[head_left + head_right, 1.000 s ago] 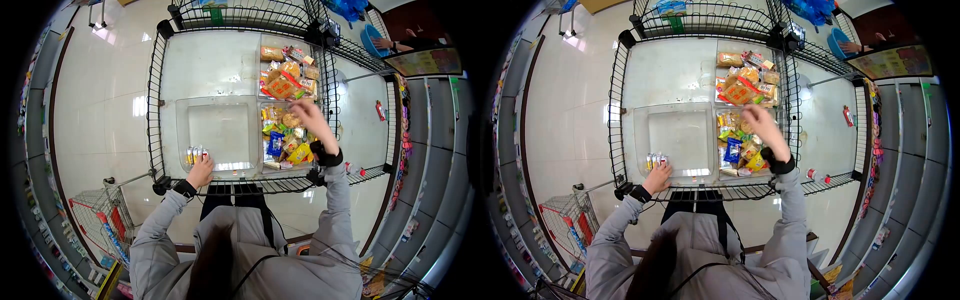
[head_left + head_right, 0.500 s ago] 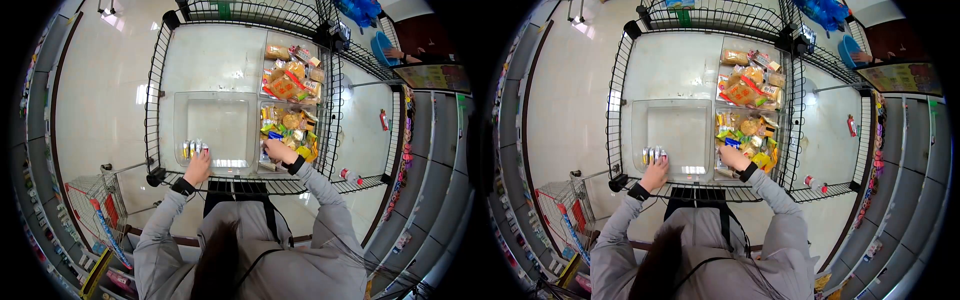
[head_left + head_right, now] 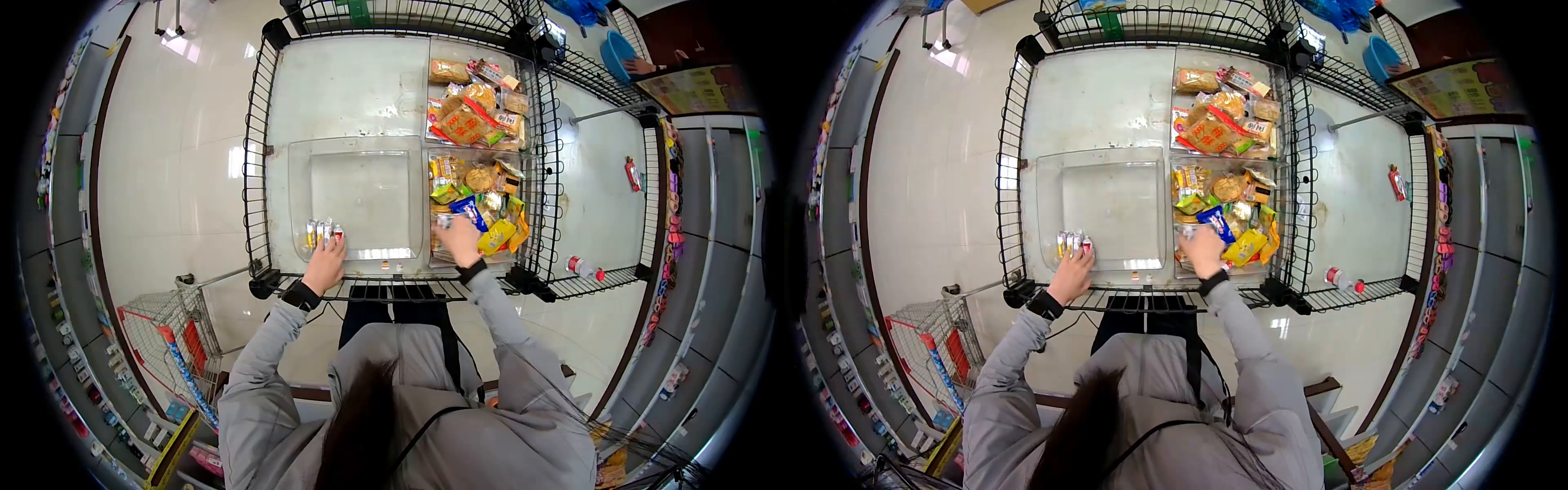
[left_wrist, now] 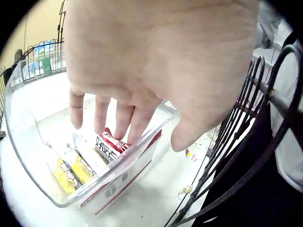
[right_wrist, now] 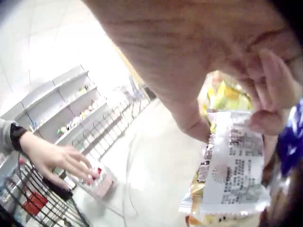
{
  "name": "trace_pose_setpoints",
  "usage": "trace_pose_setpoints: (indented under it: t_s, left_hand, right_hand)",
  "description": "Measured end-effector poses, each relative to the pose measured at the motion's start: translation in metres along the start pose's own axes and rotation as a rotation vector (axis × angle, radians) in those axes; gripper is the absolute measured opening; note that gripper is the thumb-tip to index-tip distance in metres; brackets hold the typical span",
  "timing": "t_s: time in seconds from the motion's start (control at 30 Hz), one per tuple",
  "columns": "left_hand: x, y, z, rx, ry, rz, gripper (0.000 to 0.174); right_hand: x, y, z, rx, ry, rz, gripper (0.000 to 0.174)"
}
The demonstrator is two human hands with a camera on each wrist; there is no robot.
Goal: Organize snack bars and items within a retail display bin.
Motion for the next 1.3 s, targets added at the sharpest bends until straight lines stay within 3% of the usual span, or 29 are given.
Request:
trace_pose_setpoints:
  t_s: [0.1,0.17,0.23,0.3,0.33,0.47,0.53,0.63,0.67,0.73,0.83,0.87,0.97,1.1,1.2,1.23,1.3]
  left_hand:
    - [0.001,0.006,0.004,-0.008,-0.001,-0.006,0.060]
    - [0.002,0.007,0.000,0.026,-0.001,-0.005,0.060]
    - [0.003,0.008,-0.001,0.006,0.001,-0.013,0.059]
    - [0.005,0.010,-0.002,-0.004,-0.010,-0.025,0.058]
    - [0.005,0.011,-0.002,-0.012,-0.016,-0.032,0.057]
    - [0.010,0.016,-0.004,-0.006,0.000,-0.053,0.056]
    - [0.011,0.018,-0.002,0.007,-0.009,-0.046,0.059]
    - [0.012,0.020,0.002,-0.043,0.028,-0.046,0.059]
    - [0.014,0.019,-0.003,0.053,0.037,-0.027,0.064]
    - [0.017,0.020,-0.004,0.054,0.063,-0.027,0.063]
    - [0.022,0.022,-0.008,0.058,0.110,-0.026,0.064]
    - [0.022,0.020,-0.008,0.060,0.124,-0.031,0.065]
    - [0.023,0.010,0.002,-0.054,0.130,-0.054,0.071]
    - [0.018,-0.007,0.011,-0.059,0.133,-0.071,0.079]
    - [0.018,-0.016,0.002,-0.068,0.147,-0.061,0.077]
    - [0.019,-0.017,0.006,-0.087,0.147,-0.049,0.077]
    - [0.016,-0.017,0.001,-0.021,0.100,-0.063,0.074]
  right_hand:
    - [-0.015,0.036,0.080,-0.021,-0.172,-0.185,0.045]
    - [-0.016,0.057,0.117,-0.128,-0.300,-0.126,0.044]
    - [0.018,0.068,0.103,0.124,-0.787,0.005,0.037]
    - [0.081,0.087,0.080,0.331,-0.991,0.142,0.040]
    - [0.116,0.097,0.079,0.336,-1.012,0.157,0.042]
    - [0.197,0.067,-0.031,0.387,-0.765,0.264,0.038]
    - [0.214,0.048,-0.056,0.180,-0.576,0.377,0.035]
    - [0.206,0.016,-0.149,0.189,-0.599,0.194,0.032]
    - [0.205,0.013,-0.155,0.188,-0.602,0.189,0.032]
    - [0.219,0.019,-0.169,0.280,-0.462,0.359,0.032]
    - [0.212,0.021,-0.185,0.354,-0.520,0.365,0.031]
    - [0.202,0.019,-0.187,0.310,-0.609,0.247,0.030]
    - [0.197,0.022,-0.180,0.261,-0.592,0.273,0.029]
    - [0.195,0.022,-0.194,0.262,-0.566,0.314,0.029]
    - [0.191,0.028,-0.196,0.472,-0.526,0.305,0.031]
    - [0.196,0.034,-0.173,0.440,-0.459,0.428,0.028]
    - [0.184,0.033,-0.127,0.475,-0.374,0.391,0.033]
Point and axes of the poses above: each hand's wrist, its own y-axis away from the middle knuckle, its own z-axis out of the back of the hand, x = y × z, the point moved 9 cm from there along -y, towards the middle knuckle, and after that the axes turned 1 degree about -z, right-handed, at the moved point
